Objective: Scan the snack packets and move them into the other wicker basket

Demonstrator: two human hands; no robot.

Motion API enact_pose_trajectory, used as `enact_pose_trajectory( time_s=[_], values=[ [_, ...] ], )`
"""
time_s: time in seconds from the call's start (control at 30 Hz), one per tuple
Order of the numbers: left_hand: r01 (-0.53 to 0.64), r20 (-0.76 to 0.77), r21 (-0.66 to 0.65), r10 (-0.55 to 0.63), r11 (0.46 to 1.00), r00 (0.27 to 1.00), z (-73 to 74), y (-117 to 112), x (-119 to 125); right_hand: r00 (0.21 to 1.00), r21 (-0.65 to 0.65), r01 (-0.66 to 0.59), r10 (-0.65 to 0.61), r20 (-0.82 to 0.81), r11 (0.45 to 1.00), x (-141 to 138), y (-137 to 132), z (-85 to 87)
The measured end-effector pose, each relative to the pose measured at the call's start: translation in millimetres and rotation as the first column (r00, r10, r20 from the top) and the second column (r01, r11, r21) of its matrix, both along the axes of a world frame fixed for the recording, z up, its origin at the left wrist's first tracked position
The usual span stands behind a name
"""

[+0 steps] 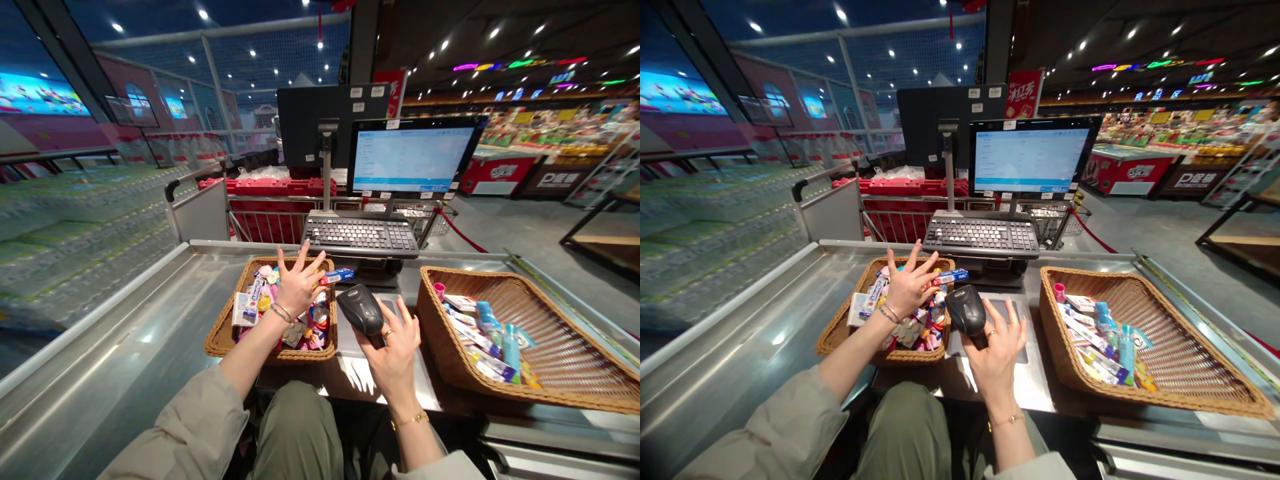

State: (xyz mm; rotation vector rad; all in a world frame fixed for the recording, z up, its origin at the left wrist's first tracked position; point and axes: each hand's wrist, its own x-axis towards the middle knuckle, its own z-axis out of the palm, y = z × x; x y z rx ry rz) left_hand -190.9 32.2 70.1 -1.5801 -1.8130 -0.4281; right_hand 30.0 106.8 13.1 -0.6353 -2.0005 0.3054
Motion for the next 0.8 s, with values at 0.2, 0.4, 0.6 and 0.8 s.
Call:
enact_pose_trajectory(
  time_s=[0.2, 0.4, 0.6, 0.8],
  values=[
    [0.008, 0.008, 0.000, -0.008, 1.000, 1.000, 0.5, 0.4, 0.5, 1.000, -0.008, -0.009, 0.009, 0.003, 1.000, 1.2, 0.6, -0.3],
    [0.007, 0.014, -0.002, -0.007, 1.000, 1.000, 1.2, 0.7, 1.3, 1.000, -0.007, -0.013, 0.013, 0.006, 1.000, 1.5, 0.7, 0.9],
    [0.007, 0.006, -0.008, -0.007, 1.000, 1.000, 0.5, 1.2, 0.9, 1.000, -0.007, -0.009, 0.009, -0.004, 1.000, 1.5, 1.4, 0.1],
    [0.016, 0.016, -0.016, -0.016, 1.000, 1.000, 2.8, 3.5, 5.2, 0.999, -0.012, 0.003, -0.003, -0.032, 1.000, 4.3, 3.7, 0.2]
  ],
)
